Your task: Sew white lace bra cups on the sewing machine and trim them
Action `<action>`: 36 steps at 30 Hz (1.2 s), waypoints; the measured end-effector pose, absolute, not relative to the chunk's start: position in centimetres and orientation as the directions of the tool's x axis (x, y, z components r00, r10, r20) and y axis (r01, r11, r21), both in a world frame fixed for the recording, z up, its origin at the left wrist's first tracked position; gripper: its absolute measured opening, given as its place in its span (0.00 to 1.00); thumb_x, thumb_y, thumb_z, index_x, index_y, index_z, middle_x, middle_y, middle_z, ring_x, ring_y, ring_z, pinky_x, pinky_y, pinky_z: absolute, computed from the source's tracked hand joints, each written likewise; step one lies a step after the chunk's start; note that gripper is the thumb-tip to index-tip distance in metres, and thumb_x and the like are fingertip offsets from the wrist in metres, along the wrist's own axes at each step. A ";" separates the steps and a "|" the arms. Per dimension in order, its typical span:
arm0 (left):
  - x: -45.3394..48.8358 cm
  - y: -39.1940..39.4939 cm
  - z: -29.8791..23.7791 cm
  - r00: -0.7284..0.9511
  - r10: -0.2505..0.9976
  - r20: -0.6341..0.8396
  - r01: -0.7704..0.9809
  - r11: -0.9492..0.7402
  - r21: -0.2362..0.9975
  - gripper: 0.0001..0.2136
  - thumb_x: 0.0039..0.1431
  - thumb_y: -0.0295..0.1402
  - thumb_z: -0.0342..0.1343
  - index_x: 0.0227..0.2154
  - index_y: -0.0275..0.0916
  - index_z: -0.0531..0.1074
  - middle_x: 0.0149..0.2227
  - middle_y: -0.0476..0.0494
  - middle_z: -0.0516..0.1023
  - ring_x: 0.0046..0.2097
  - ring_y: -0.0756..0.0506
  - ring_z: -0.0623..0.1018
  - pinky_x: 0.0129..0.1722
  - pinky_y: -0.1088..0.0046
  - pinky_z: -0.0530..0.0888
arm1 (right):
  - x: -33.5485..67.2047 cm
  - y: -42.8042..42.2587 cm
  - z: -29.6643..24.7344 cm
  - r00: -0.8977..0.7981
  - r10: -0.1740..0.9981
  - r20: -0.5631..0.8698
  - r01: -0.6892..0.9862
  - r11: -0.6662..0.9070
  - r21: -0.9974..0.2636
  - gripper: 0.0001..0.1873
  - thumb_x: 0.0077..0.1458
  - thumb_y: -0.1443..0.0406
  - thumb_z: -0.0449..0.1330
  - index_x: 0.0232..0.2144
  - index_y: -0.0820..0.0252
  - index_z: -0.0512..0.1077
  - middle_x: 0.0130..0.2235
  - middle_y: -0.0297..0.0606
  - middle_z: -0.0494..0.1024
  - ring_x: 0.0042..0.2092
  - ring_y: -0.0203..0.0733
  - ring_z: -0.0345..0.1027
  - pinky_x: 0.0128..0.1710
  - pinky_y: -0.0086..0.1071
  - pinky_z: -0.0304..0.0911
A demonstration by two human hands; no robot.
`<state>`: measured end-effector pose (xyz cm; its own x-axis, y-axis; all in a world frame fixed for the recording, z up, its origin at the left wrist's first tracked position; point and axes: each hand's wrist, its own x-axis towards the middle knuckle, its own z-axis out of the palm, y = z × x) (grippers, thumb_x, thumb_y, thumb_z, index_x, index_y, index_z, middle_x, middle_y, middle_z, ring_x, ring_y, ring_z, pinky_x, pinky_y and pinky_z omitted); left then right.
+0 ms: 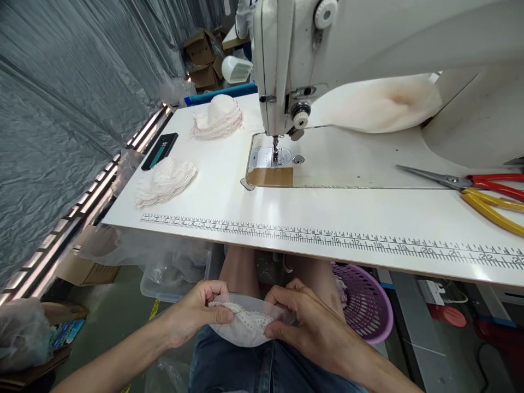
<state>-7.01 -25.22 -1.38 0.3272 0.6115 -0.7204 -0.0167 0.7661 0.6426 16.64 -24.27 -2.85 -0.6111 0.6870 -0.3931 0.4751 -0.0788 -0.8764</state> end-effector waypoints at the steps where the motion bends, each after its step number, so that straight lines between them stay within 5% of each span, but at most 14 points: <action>1: -7.1 -25.2 -1.2 0.332 0.606 -0.723 -0.004 0.768 0.641 0.19 0.33 0.36 0.72 0.20 0.33 0.67 0.20 0.53 0.70 0.24 0.55 0.67 0.24 0.81 0.62 | 16.5 -24.1 -2.7 -0.645 0.664 -0.379 0.432 -0.092 -0.897 0.10 0.55 0.57 0.59 0.30 0.56 0.73 0.31 0.34 0.71 0.37 0.42 0.64 0.35 0.29 0.58; 7: -7.2 -24.8 -0.4 0.414 0.533 -0.738 0.076 0.788 0.612 0.16 0.34 0.37 0.71 0.25 0.31 0.76 0.24 0.47 0.75 0.27 0.53 0.72 0.29 0.79 0.68 | 16.5 -23.3 -3.3 -0.776 0.537 -0.329 0.116 -0.392 -0.913 0.13 0.51 0.56 0.64 0.28 0.62 0.77 0.28 0.35 0.74 0.32 0.39 0.65 0.31 0.28 0.58; 15: -7.5 -24.3 -0.6 0.491 0.502 -0.713 0.164 0.750 0.641 0.14 0.35 0.34 0.71 0.27 0.33 0.79 0.26 0.46 0.77 0.29 0.52 0.73 0.32 0.77 0.69 | 16.9 -22.5 -3.2 -0.797 0.456 -0.396 0.129 -0.512 -0.850 0.12 0.49 0.58 0.66 0.29 0.63 0.79 0.27 0.34 0.73 0.29 0.35 0.62 0.30 0.27 0.55; 19: -7.2 -24.3 -0.9 0.537 0.470 -0.700 0.205 0.732 0.649 0.17 0.35 0.34 0.71 0.32 0.34 0.79 0.29 0.45 0.78 0.30 0.51 0.73 0.33 0.77 0.69 | 16.7 -22.2 -3.1 -0.793 0.457 -0.403 0.138 -0.510 -0.849 0.13 0.48 0.57 0.66 0.29 0.63 0.79 0.26 0.34 0.73 0.28 0.35 0.61 0.29 0.27 0.56; 27: -6.1 -24.3 -1.2 0.408 0.511 -0.756 0.255 0.732 0.632 0.15 0.33 0.38 0.70 0.25 0.33 0.80 0.23 0.46 0.76 0.26 0.51 0.71 0.29 0.76 0.67 | 17.4 -22.4 -2.7 -0.787 0.458 -0.413 0.195 -0.451 -0.871 0.12 0.51 0.57 0.64 0.30 0.60 0.78 0.27 0.31 0.72 0.30 0.35 0.63 0.31 0.27 0.56; 36: -6.4 -24.3 -0.7 0.407 0.512 -0.757 0.271 0.724 0.635 0.15 0.36 0.38 0.69 0.26 0.33 0.80 0.24 0.46 0.76 0.26 0.52 0.71 0.28 0.77 0.67 | 16.3 -22.3 -3.3 -0.813 0.476 -0.336 0.250 -0.236 -0.939 0.18 0.55 0.53 0.60 0.28 0.63 0.77 0.26 0.33 0.70 0.30 0.36 0.62 0.28 0.27 0.54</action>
<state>-6.40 -24.30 -0.72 0.4067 0.5117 -0.7568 0.2708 0.7236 0.6348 16.27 -22.34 -3.28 -0.8130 0.4755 -0.3360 0.2500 -0.2361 -0.9390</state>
